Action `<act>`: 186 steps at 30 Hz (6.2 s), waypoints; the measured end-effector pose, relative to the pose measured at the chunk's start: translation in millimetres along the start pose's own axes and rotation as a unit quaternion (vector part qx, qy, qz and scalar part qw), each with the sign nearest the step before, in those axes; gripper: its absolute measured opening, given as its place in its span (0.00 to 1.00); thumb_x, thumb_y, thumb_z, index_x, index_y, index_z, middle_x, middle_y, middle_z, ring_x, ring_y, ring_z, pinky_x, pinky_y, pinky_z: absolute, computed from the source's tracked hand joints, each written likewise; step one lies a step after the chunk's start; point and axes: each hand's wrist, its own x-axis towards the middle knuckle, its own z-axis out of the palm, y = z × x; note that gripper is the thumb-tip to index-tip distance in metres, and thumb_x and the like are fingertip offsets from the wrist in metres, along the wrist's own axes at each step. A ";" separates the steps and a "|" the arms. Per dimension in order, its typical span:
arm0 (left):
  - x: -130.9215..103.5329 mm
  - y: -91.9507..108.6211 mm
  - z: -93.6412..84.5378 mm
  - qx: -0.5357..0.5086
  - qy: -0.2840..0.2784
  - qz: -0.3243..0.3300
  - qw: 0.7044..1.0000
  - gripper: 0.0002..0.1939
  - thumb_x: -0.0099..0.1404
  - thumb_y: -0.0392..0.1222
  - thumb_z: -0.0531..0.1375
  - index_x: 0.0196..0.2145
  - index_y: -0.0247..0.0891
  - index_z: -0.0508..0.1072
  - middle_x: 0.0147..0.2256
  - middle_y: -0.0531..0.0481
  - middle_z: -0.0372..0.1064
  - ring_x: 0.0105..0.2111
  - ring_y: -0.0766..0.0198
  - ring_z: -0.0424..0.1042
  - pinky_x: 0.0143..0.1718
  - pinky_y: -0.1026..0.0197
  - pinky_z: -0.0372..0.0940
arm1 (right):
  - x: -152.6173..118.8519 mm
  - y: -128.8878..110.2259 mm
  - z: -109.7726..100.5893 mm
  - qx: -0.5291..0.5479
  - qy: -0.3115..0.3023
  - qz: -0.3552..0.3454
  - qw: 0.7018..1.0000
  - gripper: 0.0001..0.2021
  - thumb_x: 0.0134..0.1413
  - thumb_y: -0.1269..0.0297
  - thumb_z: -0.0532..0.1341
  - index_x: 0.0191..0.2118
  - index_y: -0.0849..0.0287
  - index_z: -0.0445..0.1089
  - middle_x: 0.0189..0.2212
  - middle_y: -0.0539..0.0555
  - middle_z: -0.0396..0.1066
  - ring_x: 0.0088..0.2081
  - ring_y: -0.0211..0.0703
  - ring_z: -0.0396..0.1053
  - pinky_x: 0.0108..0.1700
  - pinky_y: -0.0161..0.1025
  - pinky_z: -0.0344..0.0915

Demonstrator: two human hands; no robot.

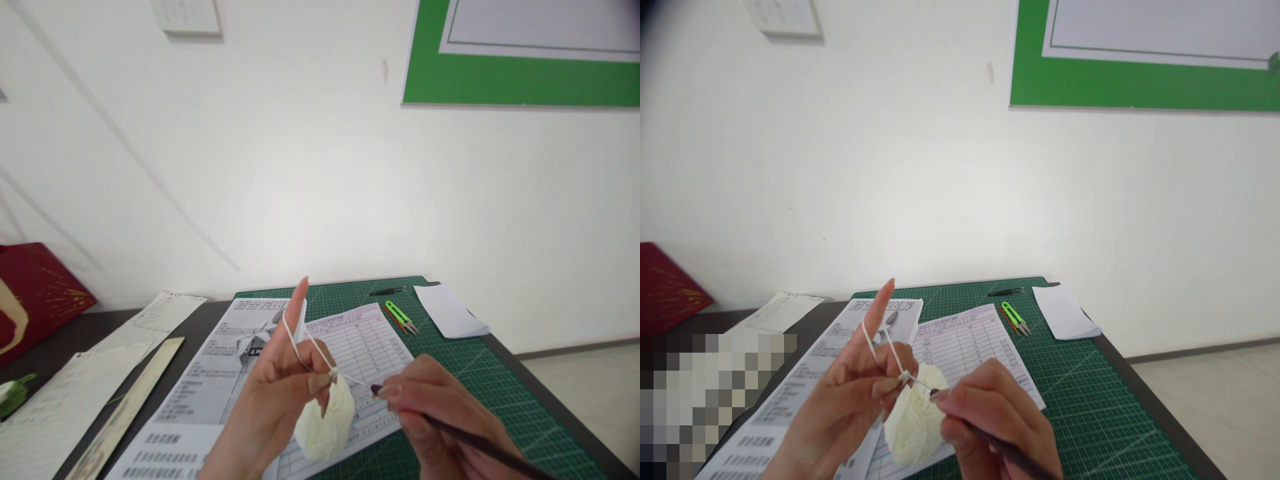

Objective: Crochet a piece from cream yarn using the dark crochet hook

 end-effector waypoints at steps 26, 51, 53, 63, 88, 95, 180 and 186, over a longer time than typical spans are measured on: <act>2.8 -16.7 12.9 -0.018 0.017 0.030 0.999 0.43 0.59 0.26 0.61 0.64 0.59 0.52 0.24 0.57 0.68 0.22 0.71 0.64 0.26 0.70 0.61 | 13.5 17.5 17.8 0.425 0.103 0.493 0.752 0.10 0.43 0.65 0.72 0.33 0.64 0.79 0.19 0.54 0.78 0.17 0.33 0.73 0.21 0.26 0.72; 5.3 -14.9 17.9 -0.204 0.011 -0.018 0.979 0.45 0.49 0.24 0.59 0.64 0.47 0.55 0.20 0.55 0.65 0.21 0.71 0.62 0.27 0.70 0.60 | -13.6 21.7 6.4 -0.057 -0.083 -0.082 0.992 0.24 0.56 0.77 0.59 0.56 0.50 0.68 0.39 0.59 0.77 0.36 0.47 0.76 0.35 0.42 0.75; 4.9 -14.0 17.3 -0.212 -0.007 -0.018 0.977 0.47 0.48 0.24 0.59 0.65 0.47 0.54 0.20 0.54 0.66 0.22 0.70 0.64 0.28 0.69 0.60 | -9.6 19.7 11.7 0.038 -0.028 -0.002 0.999 0.20 0.55 0.77 0.61 0.50 0.48 0.74 0.34 0.56 0.77 0.32 0.45 0.75 0.32 0.42 0.74; -1.0 -4.6 14.4 -0.196 -0.031 -0.017 0.980 0.49 0.50 0.25 0.60 0.66 0.51 0.49 0.22 0.57 0.66 0.24 0.69 0.66 0.32 0.65 0.61 | -11.1 21.8 22.2 0.315 0.066 0.226 0.920 0.07 0.54 0.67 0.65 0.38 0.52 0.79 0.30 0.54 0.77 0.25 0.40 0.73 0.25 0.36 0.72; -1.9 -4.4 12.3 -0.229 -0.062 0.004 0.971 0.41 0.49 0.27 0.59 0.61 0.50 0.62 0.16 0.60 0.51 0.18 0.70 0.49 0.27 0.67 0.58 | 3.0 23.7 6.9 0.320 0.024 0.199 0.926 0.05 0.57 0.66 0.63 0.36 0.54 0.78 0.27 0.52 0.71 0.27 0.39 0.71 0.29 0.36 0.72; -6.6 -1.2 10.0 -0.072 -0.033 0.023 0.997 0.39 0.56 0.31 0.62 0.62 0.57 0.59 0.25 0.55 0.63 0.25 0.67 0.59 0.30 0.63 0.56 | -1.6 26.6 9.8 0.361 0.035 0.247 0.899 0.06 0.57 0.67 0.63 0.38 0.53 0.78 0.29 0.51 0.72 0.28 0.37 0.72 0.29 0.34 0.72; 4.5 -5.8 24.7 0.016 0.214 0.012 0.977 0.51 0.46 0.28 0.71 0.64 0.42 0.55 0.20 0.61 0.70 0.22 0.71 0.68 0.30 0.67 0.61 | -6.8 33.5 26.1 0.260 0.079 0.206 0.940 0.07 0.51 0.72 0.66 0.34 0.53 0.80 0.28 0.52 0.76 0.26 0.40 0.73 0.27 0.37 0.72; 1.4 -3.7 30.0 0.020 0.228 0.050 0.972 0.51 0.46 0.27 0.70 0.64 0.44 0.54 0.19 0.61 0.69 0.23 0.71 0.68 0.34 0.65 0.62 | -3.7 33.1 23.5 0.342 0.119 0.296 0.884 0.04 0.47 0.67 0.70 0.33 0.55 0.80 0.25 0.52 0.78 0.24 0.36 0.73 0.27 0.31 0.73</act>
